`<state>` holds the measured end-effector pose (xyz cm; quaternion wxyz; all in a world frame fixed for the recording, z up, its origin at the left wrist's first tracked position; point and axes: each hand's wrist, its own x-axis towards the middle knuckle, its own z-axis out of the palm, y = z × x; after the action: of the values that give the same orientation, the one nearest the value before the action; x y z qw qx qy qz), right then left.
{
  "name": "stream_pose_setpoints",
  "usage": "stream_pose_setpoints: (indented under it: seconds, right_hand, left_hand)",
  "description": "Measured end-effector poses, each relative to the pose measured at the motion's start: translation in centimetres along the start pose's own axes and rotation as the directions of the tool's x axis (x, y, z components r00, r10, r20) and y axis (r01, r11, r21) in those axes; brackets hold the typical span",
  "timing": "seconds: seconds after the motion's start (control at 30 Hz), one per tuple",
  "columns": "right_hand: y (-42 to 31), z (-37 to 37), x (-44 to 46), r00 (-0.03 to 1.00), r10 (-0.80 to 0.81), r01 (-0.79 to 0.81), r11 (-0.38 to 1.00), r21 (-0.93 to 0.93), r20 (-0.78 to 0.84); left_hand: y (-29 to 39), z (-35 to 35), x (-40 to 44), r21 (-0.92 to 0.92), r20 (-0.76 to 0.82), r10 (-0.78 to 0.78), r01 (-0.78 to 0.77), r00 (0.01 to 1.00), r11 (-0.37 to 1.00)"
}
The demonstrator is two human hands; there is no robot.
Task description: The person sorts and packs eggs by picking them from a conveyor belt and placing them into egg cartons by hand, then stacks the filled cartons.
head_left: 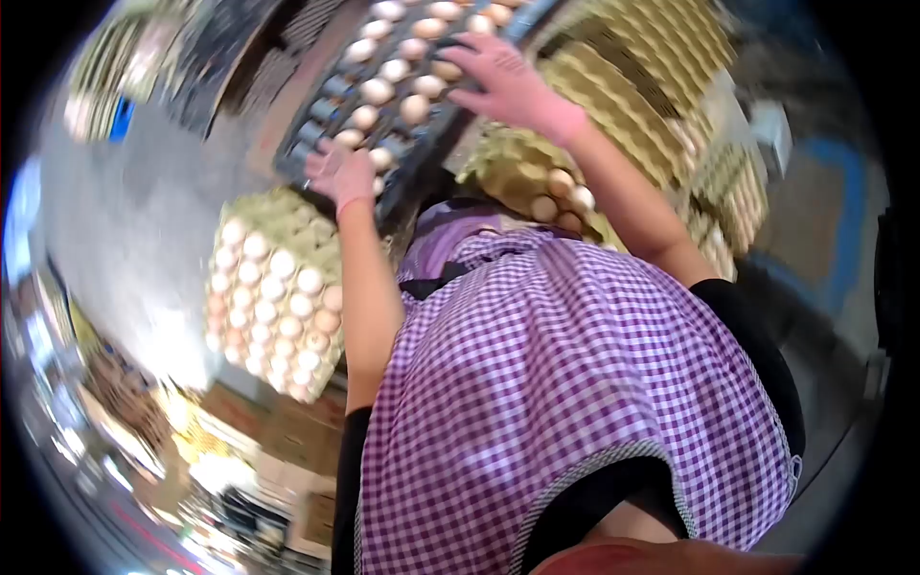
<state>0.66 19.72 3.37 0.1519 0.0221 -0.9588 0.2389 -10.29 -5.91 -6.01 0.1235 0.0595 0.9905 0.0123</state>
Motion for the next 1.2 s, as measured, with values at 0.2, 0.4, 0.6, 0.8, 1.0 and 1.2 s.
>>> stream_pose_setpoints:
  seconds: [0.2, 0.4, 0.6, 0.8, 1.0, 1.2]
  right_hand:
    - [3.6, -17.2, -21.6, 0.675, 0.605, -0.644, 0.763, 0.064, -0.421]
    - [-10.6, -13.2, -32.2, 0.504, 0.800, -0.849, 0.528, -0.017, -0.325]
    - [-14.0, -4.2, -33.0, 0.582, 0.780, -0.813, 0.551, -0.190, -0.229]
    - [-14.8, -5.4, -32.3, 0.251, 0.887, -0.708, 0.442, 0.551, -0.388]
    - [-12.4, -7.1, -26.9, 0.377, 0.909, -0.810, 0.416, 0.413, -0.176]
    - [-11.5, -4.1, -24.5, 0.677, 0.735, -0.713, 0.671, -0.203, 0.050]
  left_hand:
    - [6.3, -3.4, -5.2, -0.105, -0.371, 0.569, -0.642, 0.734, 0.759]
    - [13.2, -7.8, -15.3, -0.314, -0.014, 0.971, -0.921, -0.240, -0.232]
    - [12.3, -6.3, -15.4, -0.165, 0.144, 0.955, -0.958, -0.258, -0.234]
    - [12.5, -7.1, -14.6, -0.440, 0.168, 0.977, -0.897, -0.129, -0.043]
    - [11.2, -8.0, -11.8, -0.901, 0.036, 0.970, -0.411, 0.242, 0.136]
    - [16.1, -7.1, -15.7, -0.249, 0.203, 0.979, -0.965, 0.032, 0.083]
